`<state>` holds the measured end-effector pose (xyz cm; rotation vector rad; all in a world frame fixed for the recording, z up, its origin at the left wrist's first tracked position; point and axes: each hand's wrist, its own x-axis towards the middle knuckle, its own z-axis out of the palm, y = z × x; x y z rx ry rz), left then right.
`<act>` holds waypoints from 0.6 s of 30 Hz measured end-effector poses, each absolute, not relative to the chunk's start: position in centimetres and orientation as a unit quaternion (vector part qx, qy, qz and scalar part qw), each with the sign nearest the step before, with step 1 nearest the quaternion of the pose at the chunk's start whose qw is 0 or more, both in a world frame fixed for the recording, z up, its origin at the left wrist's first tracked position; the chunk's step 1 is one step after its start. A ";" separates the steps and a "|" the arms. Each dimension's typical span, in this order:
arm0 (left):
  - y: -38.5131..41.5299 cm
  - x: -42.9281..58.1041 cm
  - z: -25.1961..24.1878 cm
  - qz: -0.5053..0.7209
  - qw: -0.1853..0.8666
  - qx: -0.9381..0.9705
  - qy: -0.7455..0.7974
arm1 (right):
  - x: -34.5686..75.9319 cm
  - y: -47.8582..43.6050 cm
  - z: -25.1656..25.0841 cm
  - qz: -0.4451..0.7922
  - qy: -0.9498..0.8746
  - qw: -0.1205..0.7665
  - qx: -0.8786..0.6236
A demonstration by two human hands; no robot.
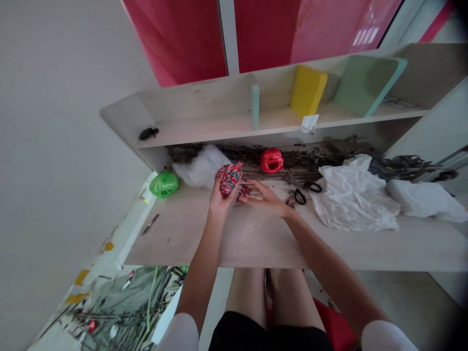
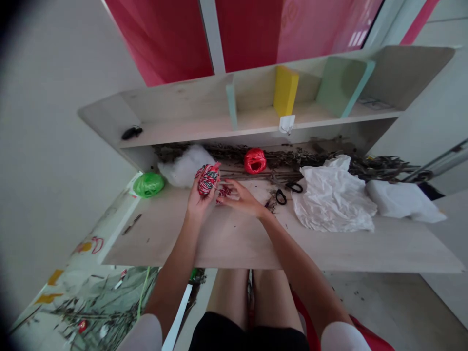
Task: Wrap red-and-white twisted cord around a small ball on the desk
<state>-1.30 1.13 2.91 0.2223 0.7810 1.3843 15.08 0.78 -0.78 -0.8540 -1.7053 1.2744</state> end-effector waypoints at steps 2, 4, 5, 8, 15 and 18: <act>1.0 -1.2 3.0 0.610 0.704 0.106 0.347 | 14.4 0.7 -1.4 0.567 -0.672 0.355 -0.317; 0.9 -1.1 3.1 0.613 0.709 0.108 0.332 | 14.3 0.8 -1.8 0.590 -0.664 0.329 -0.319; 0.9 -1.2 3.2 0.621 0.706 0.110 0.321 | 14.4 0.9 -1.8 0.596 -0.656 0.329 -0.327; 0.9 -1.6 3.2 0.648 0.688 0.112 0.306 | 15.0 1.0 -1.4 0.621 -0.607 0.353 -0.347; 1.4 -2.6 2.8 0.683 0.655 0.117 0.300 | 15.9 0.3 0.0 0.719 -0.487 0.384 -0.315; 1.4 -3.0 2.6 0.681 0.650 0.122 0.316 | 16.1 0.4 0.1 0.718 -0.490 0.400 -0.291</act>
